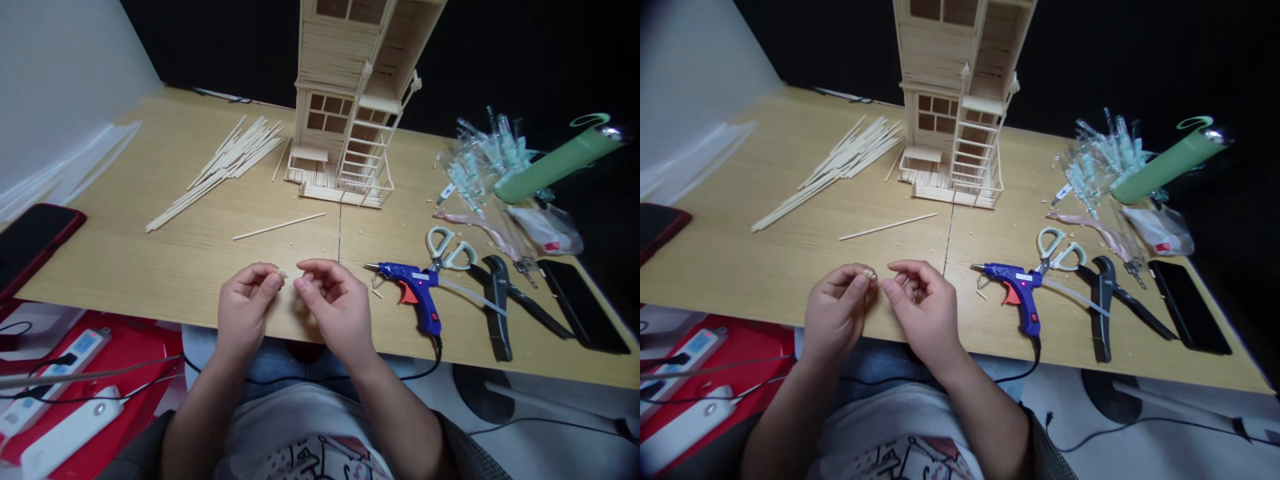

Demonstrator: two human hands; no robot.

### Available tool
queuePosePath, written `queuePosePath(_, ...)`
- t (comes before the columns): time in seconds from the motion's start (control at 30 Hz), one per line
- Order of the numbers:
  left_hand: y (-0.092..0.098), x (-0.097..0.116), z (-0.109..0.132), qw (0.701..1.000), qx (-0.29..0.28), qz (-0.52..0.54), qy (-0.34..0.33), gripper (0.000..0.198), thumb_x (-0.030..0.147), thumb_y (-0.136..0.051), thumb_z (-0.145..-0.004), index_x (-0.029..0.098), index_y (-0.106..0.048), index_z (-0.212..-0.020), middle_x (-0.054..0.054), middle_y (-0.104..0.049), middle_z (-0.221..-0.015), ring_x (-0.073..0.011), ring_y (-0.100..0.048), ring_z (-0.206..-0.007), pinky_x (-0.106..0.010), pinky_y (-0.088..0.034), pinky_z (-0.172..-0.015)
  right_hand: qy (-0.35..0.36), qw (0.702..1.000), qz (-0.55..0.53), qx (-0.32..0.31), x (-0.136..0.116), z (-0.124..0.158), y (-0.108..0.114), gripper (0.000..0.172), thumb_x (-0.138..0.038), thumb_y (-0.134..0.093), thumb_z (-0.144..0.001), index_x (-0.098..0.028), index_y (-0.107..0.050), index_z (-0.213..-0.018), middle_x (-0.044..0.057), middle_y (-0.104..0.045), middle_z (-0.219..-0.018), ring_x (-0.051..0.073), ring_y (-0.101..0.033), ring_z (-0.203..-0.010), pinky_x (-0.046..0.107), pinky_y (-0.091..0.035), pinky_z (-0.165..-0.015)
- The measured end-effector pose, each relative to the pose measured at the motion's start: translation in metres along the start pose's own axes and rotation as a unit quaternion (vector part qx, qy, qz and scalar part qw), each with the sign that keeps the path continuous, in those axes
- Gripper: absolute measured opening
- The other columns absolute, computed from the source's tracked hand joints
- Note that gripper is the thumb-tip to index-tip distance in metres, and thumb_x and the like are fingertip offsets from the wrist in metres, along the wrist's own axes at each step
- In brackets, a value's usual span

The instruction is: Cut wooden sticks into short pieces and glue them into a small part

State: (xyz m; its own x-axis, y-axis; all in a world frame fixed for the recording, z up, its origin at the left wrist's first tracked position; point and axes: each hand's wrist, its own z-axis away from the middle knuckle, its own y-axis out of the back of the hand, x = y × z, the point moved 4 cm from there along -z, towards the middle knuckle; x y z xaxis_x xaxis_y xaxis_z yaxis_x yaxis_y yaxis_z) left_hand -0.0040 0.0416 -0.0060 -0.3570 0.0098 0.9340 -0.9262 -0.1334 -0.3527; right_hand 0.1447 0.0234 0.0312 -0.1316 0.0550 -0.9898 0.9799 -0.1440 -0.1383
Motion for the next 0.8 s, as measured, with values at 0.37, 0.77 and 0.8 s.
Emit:
queuePosePath(0.37,-0.03,-0.002,0.013,0.979,0.005,0.154,0.13,0.034,0.035,-0.096,-0.065,0.016,-0.072,-0.08,0.002,-0.067,-0.074,-0.006,-0.059,-0.067,-0.017,-0.05,-0.069,-0.007,0.999,-0.031,0.008,-0.005,0.005,0.0,0.024,-0.035,-0.083,-0.078,-0.022,-0.068,-0.09,-0.001,-0.069,-0.077,0.012,-0.061,-0.064,0.024,-0.051,-0.057)
queuePosePath(0.77,-0.039,-0.005,0.026,0.992,0.025,0.09,0.086,0.037,0.039,-0.098,-0.061,0.018,-0.076,-0.081,0.001,-0.069,-0.074,-0.0089,-0.059,-0.068,-0.021,-0.05,-0.068,0.011,0.998,-0.055,0.032,-0.009,0.01,0.011,0.011,-0.027,-0.079,-0.082,-0.02,-0.071,-0.086,0.001,-0.073,-0.076,0.014,-0.066,-0.065,0.026,-0.054,-0.061)
queuePosePath(0.8,-0.038,-0.006,0.026,0.994,0.021,0.078,0.078,0.037,0.04,-0.097,-0.062,0.018,-0.076,-0.082,0.001,-0.07,-0.074,-0.0091,-0.06,-0.068,-0.021,-0.05,-0.069,0.012,0.998,-0.052,0.035,-0.009,0.01,0.012,0.011,-0.028,-0.079,-0.082,-0.02,-0.071,-0.085,0.001,-0.073,-0.075,0.014,-0.066,-0.064,0.026,-0.054,-0.06)
